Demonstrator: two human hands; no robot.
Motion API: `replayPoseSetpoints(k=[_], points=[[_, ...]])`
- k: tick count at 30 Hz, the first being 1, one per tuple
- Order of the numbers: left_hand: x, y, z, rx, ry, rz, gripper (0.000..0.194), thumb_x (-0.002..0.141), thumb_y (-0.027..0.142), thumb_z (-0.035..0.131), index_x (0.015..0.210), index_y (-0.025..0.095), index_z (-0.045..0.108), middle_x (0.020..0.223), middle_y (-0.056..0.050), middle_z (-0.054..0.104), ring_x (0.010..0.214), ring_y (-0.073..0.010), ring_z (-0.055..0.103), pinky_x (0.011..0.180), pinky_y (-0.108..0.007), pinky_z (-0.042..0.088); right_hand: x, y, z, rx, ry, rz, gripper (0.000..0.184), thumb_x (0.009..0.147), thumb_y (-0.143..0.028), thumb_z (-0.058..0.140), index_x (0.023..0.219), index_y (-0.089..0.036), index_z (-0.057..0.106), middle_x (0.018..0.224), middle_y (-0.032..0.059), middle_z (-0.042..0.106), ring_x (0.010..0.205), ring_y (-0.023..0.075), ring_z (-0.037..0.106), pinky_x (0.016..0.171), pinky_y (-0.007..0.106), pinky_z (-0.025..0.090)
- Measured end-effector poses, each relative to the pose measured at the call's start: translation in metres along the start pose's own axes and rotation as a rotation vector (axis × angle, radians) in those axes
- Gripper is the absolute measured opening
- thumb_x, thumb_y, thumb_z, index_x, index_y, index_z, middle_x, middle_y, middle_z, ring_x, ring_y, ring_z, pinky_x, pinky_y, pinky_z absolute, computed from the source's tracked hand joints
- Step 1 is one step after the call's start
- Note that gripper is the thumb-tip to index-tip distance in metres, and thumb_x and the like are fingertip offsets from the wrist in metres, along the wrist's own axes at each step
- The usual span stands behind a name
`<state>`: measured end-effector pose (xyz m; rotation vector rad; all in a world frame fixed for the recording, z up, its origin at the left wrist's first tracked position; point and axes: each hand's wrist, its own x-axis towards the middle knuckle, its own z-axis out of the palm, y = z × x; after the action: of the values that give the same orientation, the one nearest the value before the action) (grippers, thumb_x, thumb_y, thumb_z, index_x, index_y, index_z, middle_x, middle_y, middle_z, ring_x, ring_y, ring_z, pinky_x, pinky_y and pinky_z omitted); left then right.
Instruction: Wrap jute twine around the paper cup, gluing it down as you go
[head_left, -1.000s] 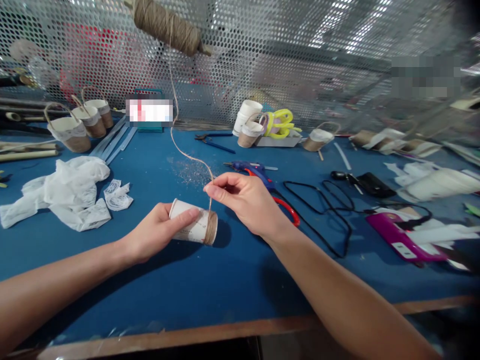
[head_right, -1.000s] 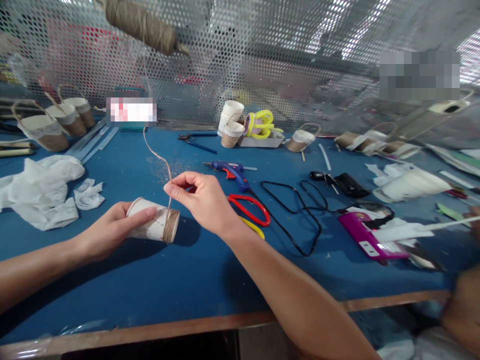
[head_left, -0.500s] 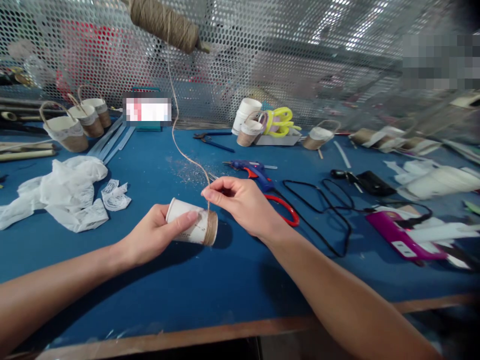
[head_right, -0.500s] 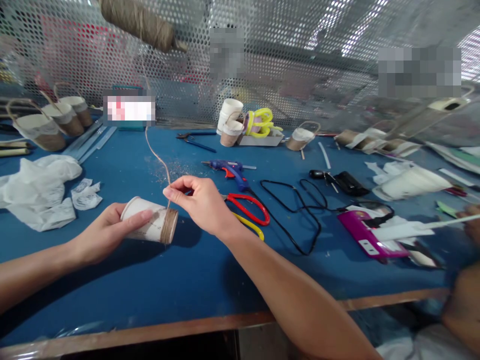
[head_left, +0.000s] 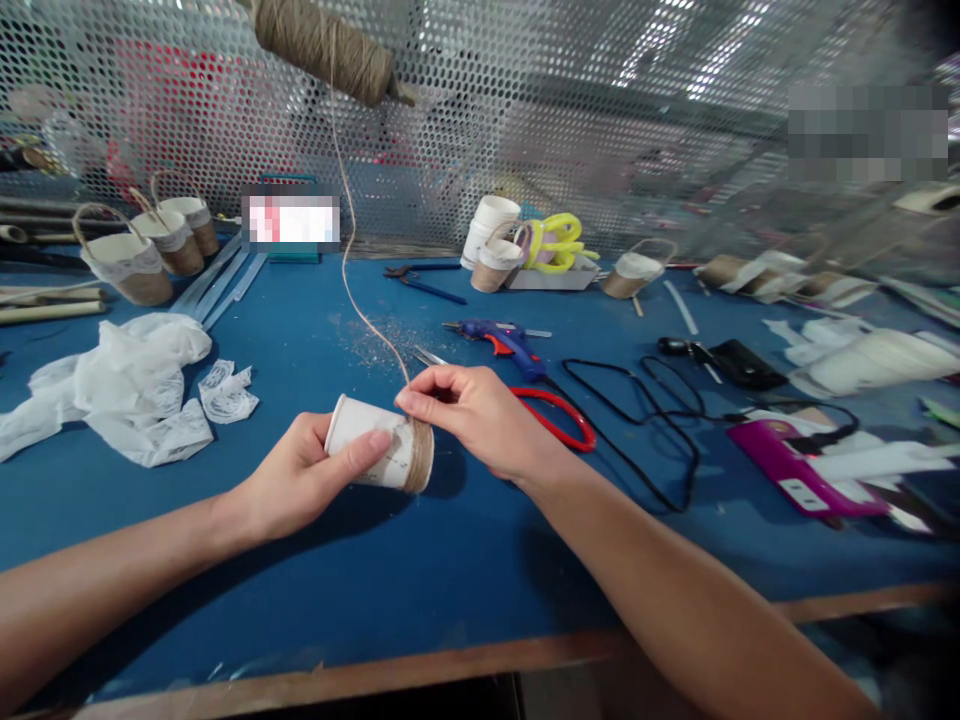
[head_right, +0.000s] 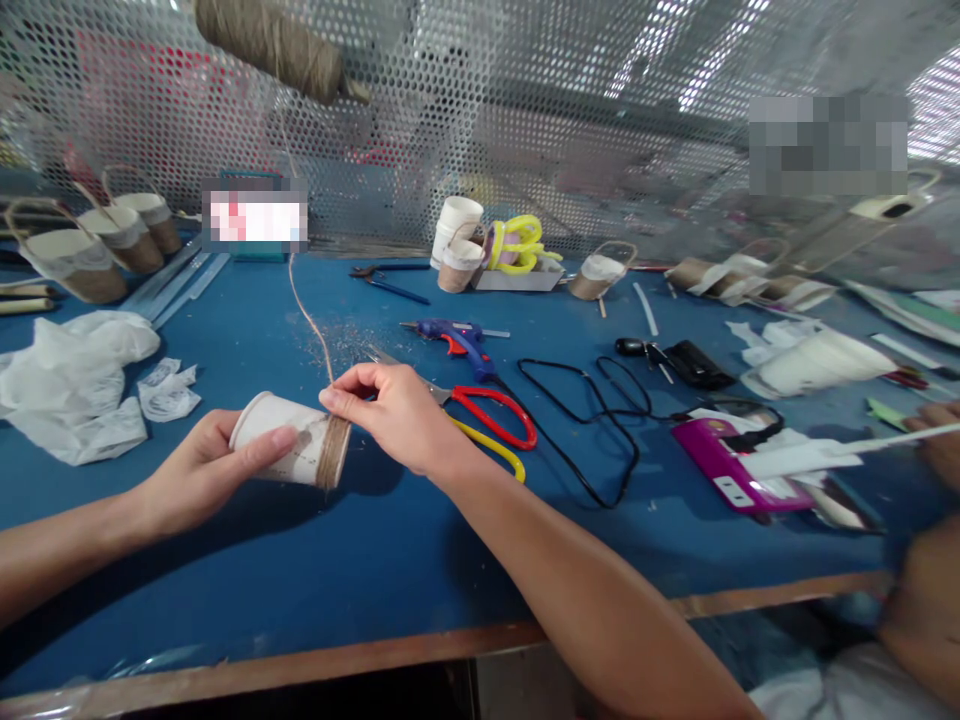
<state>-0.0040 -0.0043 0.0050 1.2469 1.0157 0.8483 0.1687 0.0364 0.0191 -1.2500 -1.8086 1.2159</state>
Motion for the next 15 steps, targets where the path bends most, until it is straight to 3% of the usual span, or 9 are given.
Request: replayPoseSetpoints(k=[6, 10, 12, 13, 14, 15], points=[[-0.001, -0.003, -0.002, 0.038, -0.009, 0.025, 0.025, 0.074, 0.036, 0.057, 0.067, 0.013, 0.065, 0.060, -0.001, 0.060, 0.055, -0.0107, 0.049, 0.055, -0.021, 0.042, 0.005, 0.006, 0.000, -0.027, -0.006, 0.028, 0.015, 0.072, -0.031, 0.061, 0.075, -0.016, 0.063, 0.070, 0.0007, 0.061, 0.066, 0.0127, 0.054, 0.064, 0.028, 0.041], [0.003, -0.002, -0.002, -0.025, 0.067, 0.013, 0.024, 0.073, 0.036, 0.059, 0.071, 0.013, 0.066, 0.065, -0.002, 0.065, 0.058, -0.0119, 0.053, 0.059, -0.022, 0.044, 0.001, -0.007, -0.003, 0.026, 0.287, -0.110, 0.013, 0.076, -0.026, 0.056, 0.085, -0.018, 0.061, 0.082, 0.0028, 0.062, 0.075, 0.0132, 0.056, 0.070, 0.028, 0.043], [0.006, -0.002, -0.002, -0.118, 0.134, -0.016, 0.023, 0.071, 0.036, 0.062, 0.071, 0.013, 0.066, 0.064, -0.001, 0.065, 0.057, -0.0114, 0.053, 0.058, -0.021, 0.044, -0.015, -0.021, -0.003, 0.209, 0.325, -0.260, 0.009, 0.079, -0.025, 0.053, 0.082, -0.022, 0.061, 0.080, -0.0004, 0.062, 0.070, 0.0113, 0.056, 0.064, 0.025, 0.043], [0.008, -0.002, -0.002, -0.174, 0.167, -0.026, 0.024, 0.069, 0.037, 0.064, 0.068, 0.013, 0.065, 0.061, -0.001, 0.065, 0.055, -0.0111, 0.053, 0.057, -0.021, 0.044, -0.027, -0.026, -0.002, 0.307, 0.177, -0.307, 0.012, 0.081, -0.026, 0.049, 0.080, -0.025, 0.061, 0.077, -0.0019, 0.062, 0.067, 0.0109, 0.056, 0.061, 0.025, 0.044], [0.009, -0.002, -0.003, -0.221, 0.190, -0.040, 0.024, 0.067, 0.037, 0.065, 0.066, 0.013, 0.064, 0.058, 0.000, 0.064, 0.053, -0.0108, 0.053, 0.056, -0.021, 0.044, -0.039, -0.030, -0.001, 0.309, -0.032, -0.324, 0.020, 0.083, -0.032, 0.046, 0.072, -0.025, 0.062, 0.071, -0.0020, 0.062, 0.064, 0.0114, 0.057, 0.057, 0.025, 0.044], [0.011, -0.003, -0.003, -0.256, 0.208, -0.057, 0.025, 0.066, 0.038, 0.066, 0.064, 0.013, 0.064, 0.057, 0.000, 0.063, 0.052, -0.0107, 0.053, 0.056, -0.022, 0.044, -0.052, -0.031, 0.001, 0.230, -0.144, -0.330, 0.029, 0.083, -0.040, 0.044, 0.065, -0.025, 0.062, 0.066, -0.0011, 0.062, 0.062, 0.0123, 0.058, 0.055, 0.025, 0.044]])
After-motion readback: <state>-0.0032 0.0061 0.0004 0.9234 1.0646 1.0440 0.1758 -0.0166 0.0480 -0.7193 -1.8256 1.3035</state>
